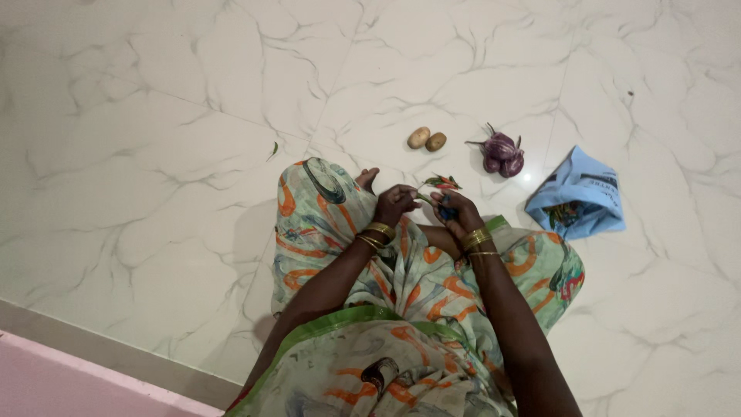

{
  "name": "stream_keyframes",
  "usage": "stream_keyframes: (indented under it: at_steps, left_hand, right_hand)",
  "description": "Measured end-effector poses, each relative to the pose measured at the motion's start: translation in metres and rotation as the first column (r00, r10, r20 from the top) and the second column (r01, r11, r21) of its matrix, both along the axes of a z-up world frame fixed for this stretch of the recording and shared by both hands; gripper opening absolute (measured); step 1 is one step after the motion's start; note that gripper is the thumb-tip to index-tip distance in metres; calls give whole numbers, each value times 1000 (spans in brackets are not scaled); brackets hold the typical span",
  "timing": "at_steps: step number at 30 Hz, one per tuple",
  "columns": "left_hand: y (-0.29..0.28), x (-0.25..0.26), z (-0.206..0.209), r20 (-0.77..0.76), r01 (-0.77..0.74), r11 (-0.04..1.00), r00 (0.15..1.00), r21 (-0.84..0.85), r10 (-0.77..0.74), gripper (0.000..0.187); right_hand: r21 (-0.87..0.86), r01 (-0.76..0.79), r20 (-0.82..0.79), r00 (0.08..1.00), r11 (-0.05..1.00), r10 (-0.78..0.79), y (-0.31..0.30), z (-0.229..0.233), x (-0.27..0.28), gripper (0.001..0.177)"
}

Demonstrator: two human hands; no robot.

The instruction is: The person sits on the floor and peels potatoes using a handheld peeler. They handle the potatoes one at a time, removing the skin and placing the peeled items aside. Red onions and a bag of green chilies are visible nearby but not handled.

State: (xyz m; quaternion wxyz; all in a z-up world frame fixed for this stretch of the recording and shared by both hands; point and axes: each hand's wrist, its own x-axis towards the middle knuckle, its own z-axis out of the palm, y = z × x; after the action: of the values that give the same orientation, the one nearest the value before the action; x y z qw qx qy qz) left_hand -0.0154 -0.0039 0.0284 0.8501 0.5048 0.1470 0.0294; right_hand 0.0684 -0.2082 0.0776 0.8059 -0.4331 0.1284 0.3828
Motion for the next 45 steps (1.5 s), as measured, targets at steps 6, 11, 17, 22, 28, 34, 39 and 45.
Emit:
stream_keyframes:
  at_steps: [6,11,17,22,28,34,39,45]
  left_hand:
    - [2,1,-7,-56,32,999,998,10,-31,17]
    - [2,3,-17,-80,60,998,995,-1,-60,16]
    - [4,3,-16,-56,62,998,996,-6,-62,17]
    - [2,5,-10,-42,112,994,993,7,-111,17]
    - [-4,2,-12,-18,115,983,993,142,-113,15]
    - [-5,8,-15,-89,84,993,993,77,-77,12]
    - [2,8,-10,-122,159,987,980,-3,-158,12]
    - [1,8,-22,-41,160,984,987,77,-157,14]
  right_hand:
    - [92,68,-234,971,993,-45,6,-35,3,51]
    - [50,13,-89,996,999,-9,9,-14,-8,41]
    - [44,-49,31,998,998,47,9,-42,-4,36]
    - [-251,13,280,958,968,59,19,-25,-16,22]
    - [-247,2,310,947,969,77,25,24,-34,22]
    - [-300,-35,598,772,953,216,27,14,-37,28]
    - [-384,17,585,778,923,229,18,-4,-28,19]
    - [-301,-15,604,771,954,202,21,0,-33,19]
